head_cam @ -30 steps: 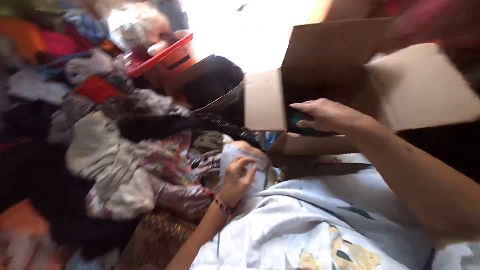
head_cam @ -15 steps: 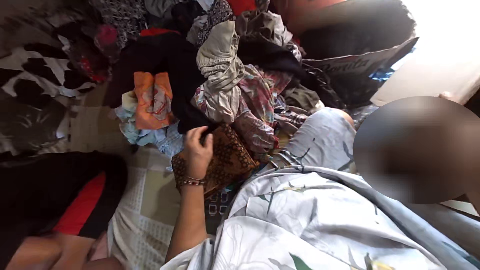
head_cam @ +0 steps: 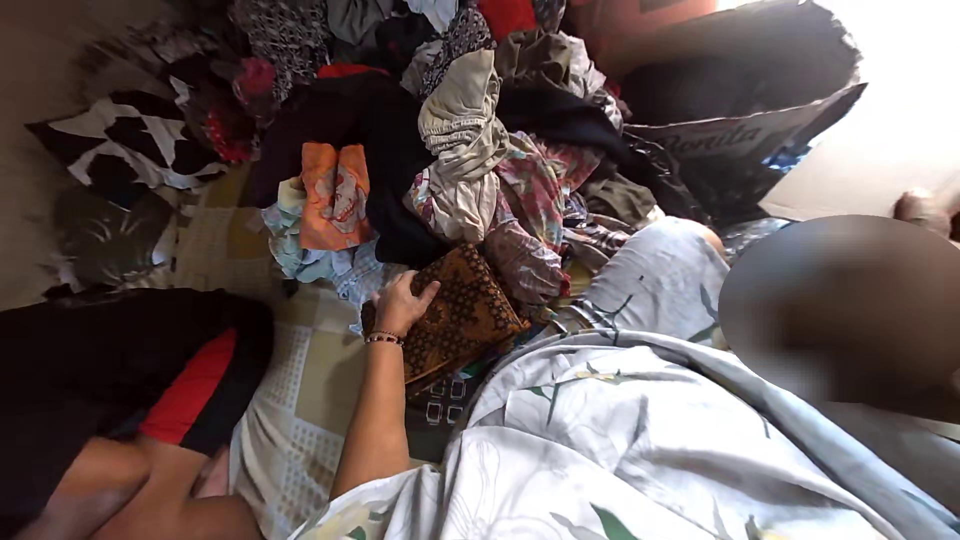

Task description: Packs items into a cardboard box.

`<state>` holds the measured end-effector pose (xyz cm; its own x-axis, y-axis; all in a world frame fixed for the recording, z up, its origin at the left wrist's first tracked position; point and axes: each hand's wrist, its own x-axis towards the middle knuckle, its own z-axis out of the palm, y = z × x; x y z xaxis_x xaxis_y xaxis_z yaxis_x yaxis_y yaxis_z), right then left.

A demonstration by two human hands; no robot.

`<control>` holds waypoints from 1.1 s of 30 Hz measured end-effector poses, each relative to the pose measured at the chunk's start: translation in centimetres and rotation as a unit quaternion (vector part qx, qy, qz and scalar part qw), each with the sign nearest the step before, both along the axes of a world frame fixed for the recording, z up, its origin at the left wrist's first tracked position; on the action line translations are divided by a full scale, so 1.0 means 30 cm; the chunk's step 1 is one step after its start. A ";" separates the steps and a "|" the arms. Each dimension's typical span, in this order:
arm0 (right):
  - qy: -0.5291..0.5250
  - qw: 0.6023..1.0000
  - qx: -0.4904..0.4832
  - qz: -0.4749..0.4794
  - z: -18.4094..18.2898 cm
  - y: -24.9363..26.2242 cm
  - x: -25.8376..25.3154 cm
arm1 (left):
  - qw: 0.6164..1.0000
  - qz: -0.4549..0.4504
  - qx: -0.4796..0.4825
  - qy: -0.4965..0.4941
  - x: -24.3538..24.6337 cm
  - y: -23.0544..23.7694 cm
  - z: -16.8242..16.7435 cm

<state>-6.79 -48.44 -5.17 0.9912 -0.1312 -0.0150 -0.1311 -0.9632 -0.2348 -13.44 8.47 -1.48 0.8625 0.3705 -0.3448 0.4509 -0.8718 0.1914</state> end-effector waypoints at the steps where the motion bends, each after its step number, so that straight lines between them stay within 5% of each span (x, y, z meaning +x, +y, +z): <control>1: 0.000 1.000 0.004 0.002 0.012 0.009 -0.002 | 1.000 -0.017 -0.020 0.003 0.031 -0.006 -0.002; 6: 0.091 0.994 0.023 -0.057 0.179 0.146 -0.039 | 0.986 -0.129 -0.104 -0.023 0.148 -0.047 -0.014; 10: 0.063 0.997 0.013 -0.043 0.132 0.103 -0.026 | 0.971 -0.208 -0.109 -0.045 0.200 -0.123 0.012; 23: 0.064 0.997 0.035 -0.005 0.110 0.077 -0.023 | 0.960 -0.216 -0.093 -0.152 0.150 -0.151 0.045; 28: 0.054 0.998 0.012 -0.021 0.102 0.077 -0.039 | 0.977 -0.181 -0.097 -0.062 0.094 -0.142 0.193; 33: 0.046 0.999 0.012 -0.026 0.116 0.089 -0.035 | 0.976 -0.172 -0.133 -0.015 0.058 -0.071 0.218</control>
